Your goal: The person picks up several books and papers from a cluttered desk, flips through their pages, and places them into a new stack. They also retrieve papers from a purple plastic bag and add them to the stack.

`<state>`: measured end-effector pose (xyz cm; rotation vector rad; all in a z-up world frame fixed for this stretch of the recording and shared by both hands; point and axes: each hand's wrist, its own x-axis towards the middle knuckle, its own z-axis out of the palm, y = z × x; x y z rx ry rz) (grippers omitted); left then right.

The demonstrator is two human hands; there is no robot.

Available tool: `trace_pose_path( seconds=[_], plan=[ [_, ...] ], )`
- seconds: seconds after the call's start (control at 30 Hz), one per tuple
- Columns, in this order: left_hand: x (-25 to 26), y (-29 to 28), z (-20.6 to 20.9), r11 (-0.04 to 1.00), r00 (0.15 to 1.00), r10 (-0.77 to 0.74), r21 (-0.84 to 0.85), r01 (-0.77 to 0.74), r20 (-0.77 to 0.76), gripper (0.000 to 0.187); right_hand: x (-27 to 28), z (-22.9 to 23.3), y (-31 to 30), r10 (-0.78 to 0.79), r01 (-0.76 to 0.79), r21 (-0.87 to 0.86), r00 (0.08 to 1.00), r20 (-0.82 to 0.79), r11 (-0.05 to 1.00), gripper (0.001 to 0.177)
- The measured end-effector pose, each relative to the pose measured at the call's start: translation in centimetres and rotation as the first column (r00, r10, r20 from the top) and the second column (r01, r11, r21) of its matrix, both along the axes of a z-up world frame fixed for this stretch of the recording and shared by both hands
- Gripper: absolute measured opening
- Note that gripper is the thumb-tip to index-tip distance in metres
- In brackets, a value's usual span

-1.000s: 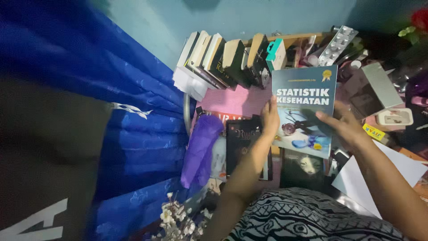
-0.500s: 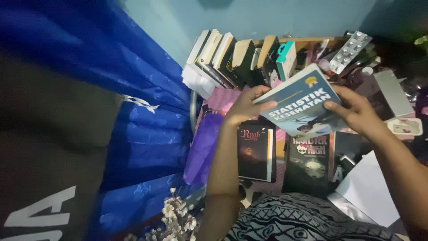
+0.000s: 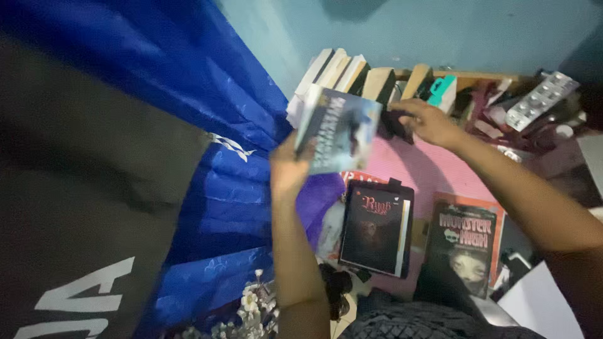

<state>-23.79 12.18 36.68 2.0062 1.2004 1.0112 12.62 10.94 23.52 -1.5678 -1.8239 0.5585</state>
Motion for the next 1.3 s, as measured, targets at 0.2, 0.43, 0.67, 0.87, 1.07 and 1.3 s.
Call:
trace_pose_path(
  seconds=[0.2, 0.43, 0.67, 0.87, 1.07, 1.3],
  plan=[
    [1.6, 5.3, -0.1, 0.955, 0.964, 0.251, 0.186, -0.232, -0.084, 0.030, -5.1, -3.3, 8.8, 0.009, -0.020, 0.013, 0.820, 0.572, 1.000, 0.052],
    [6.3, 10.2, -3.5, 0.963, 0.971, 0.217, 0.183, -0.196, -0.102, 0.036, -5.2, -3.8, 10.0, 0.080, 0.033, -0.126, 0.609, 0.789, 0.991, 0.058],
    [11.4, 12.0, -6.3, 0.975, 0.944, 0.220, 0.099, -0.201, -0.247, 0.037, -2.5, -6.3, 7.6, 0.038, -0.005, -0.042, 0.530, 0.847, 0.999, 0.073],
    [14.1, 12.8, -7.9, 0.975, 0.962, 0.205, 0.128, -0.184, -0.179, 0.029, -1.6, -6.2, 6.3, 0.009, -0.005, -0.008, 0.651, 0.759, 1.000, 0.071],
    [15.2, 13.5, -7.5, 0.983, 0.961, 0.150, 0.138, -0.120, -0.231, 0.027, -1.8, -4.3, 5.9, 0.056, -0.006, -0.076, 0.739, 0.671, 0.997, 0.076],
    [15.8, 13.8, -11.0, 0.983, 0.956, 0.051, 0.184, 0.003, -0.287, 0.029, -2.2, -3.9, 5.9, 0.036, -0.005, -0.046, 0.718, 0.695, 0.999, 0.070]
  ],
)
